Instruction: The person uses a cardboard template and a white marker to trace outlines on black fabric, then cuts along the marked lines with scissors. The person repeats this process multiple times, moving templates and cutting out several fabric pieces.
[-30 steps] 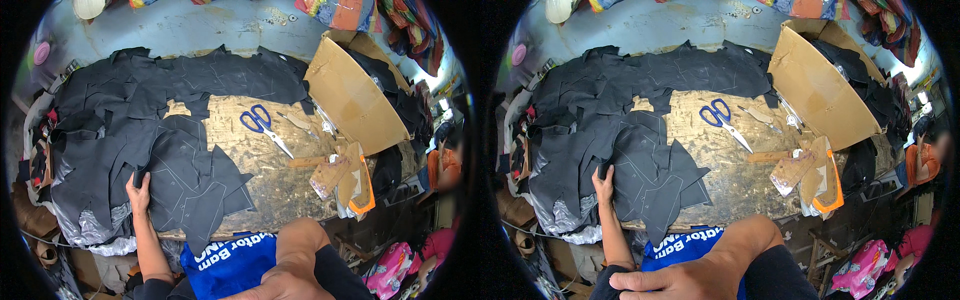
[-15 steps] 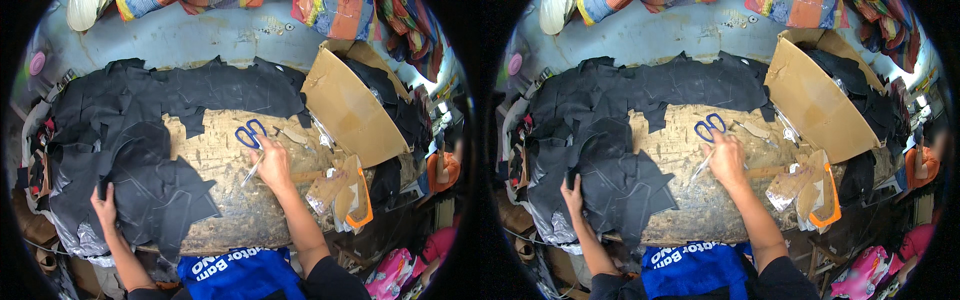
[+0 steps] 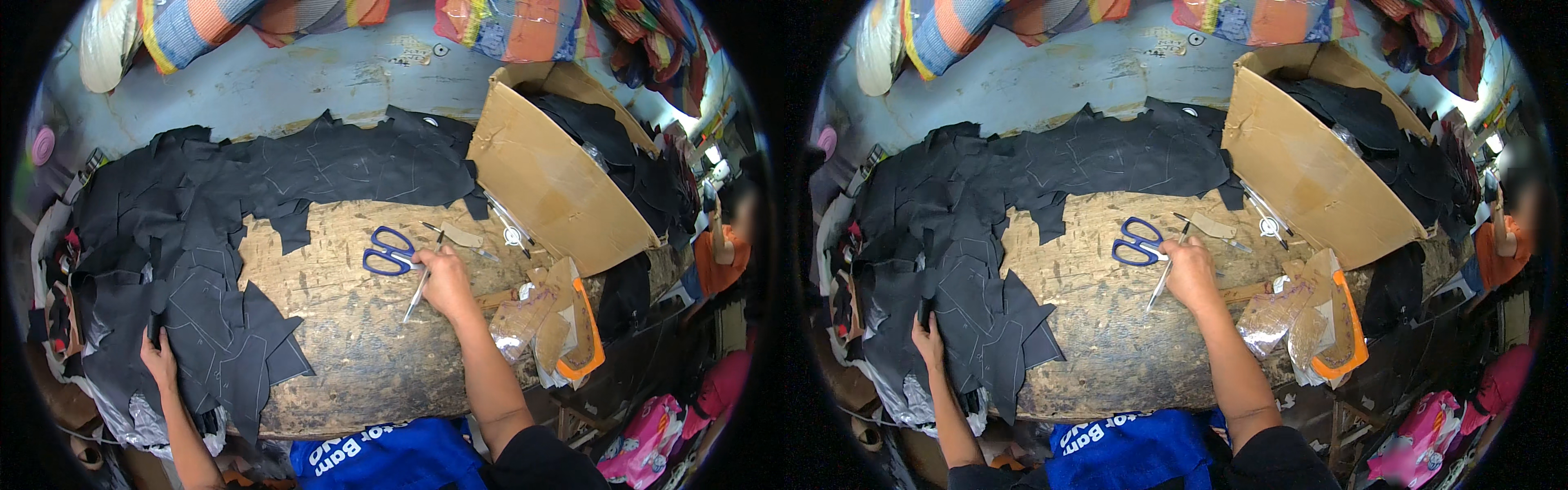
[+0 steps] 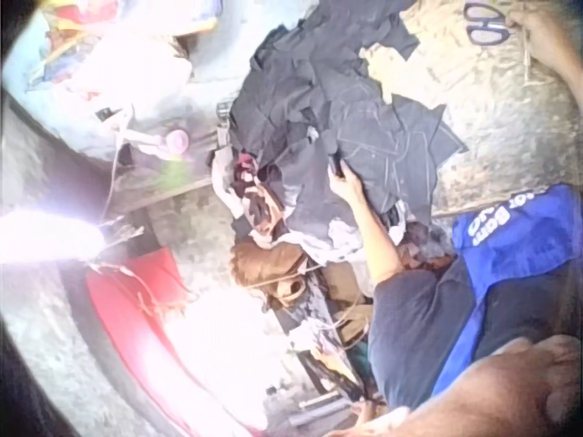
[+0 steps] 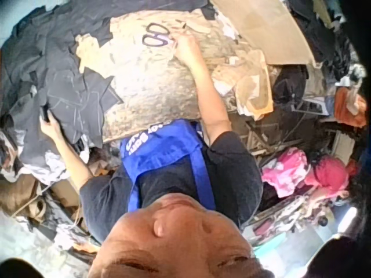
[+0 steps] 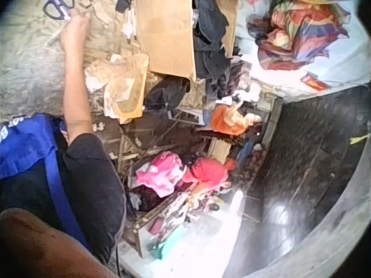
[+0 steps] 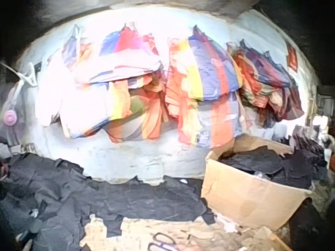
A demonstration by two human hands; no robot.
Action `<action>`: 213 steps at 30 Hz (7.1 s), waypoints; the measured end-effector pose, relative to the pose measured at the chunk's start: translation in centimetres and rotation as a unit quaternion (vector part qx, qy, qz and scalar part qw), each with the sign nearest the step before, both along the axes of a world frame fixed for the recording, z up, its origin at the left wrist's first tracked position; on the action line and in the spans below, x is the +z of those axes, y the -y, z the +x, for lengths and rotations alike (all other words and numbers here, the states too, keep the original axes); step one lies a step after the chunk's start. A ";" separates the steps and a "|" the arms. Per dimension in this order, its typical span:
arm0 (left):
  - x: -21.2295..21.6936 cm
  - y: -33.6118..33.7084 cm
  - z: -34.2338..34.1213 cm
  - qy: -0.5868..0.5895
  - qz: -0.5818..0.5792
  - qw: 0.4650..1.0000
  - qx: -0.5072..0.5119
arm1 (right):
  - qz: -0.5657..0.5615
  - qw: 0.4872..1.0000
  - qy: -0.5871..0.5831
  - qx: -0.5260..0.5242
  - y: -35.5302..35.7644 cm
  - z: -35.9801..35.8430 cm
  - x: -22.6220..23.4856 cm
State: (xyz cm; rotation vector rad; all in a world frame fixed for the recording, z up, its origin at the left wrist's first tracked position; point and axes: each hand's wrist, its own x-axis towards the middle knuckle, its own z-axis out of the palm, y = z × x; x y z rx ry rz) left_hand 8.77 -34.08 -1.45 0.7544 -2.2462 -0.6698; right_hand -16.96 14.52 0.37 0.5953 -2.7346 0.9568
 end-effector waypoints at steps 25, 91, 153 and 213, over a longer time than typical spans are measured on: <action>0.7 -32.3 -40.3 0.141 0.041 0.978 -0.147 | -0.172 0.958 -0.002 -0.228 -6.6 -4.6 -2.7; 11.6 -15.5 -12.1 0.472 0.118 0.705 -0.517 | 0.107 0.988 0.095 0.053 4.1 -3.0 2.9; 0.1 -28.4 0.5 -0.178 0.034 0.947 -0.267 | 0.033 0.834 0.460 0.301 4.2 17.4 4.2; 8.2 -16.7 -9.3 -0.088 -0.074 0.970 -0.215 | 0.194 0.952 0.174 -0.158 -6.3 9.5 3.2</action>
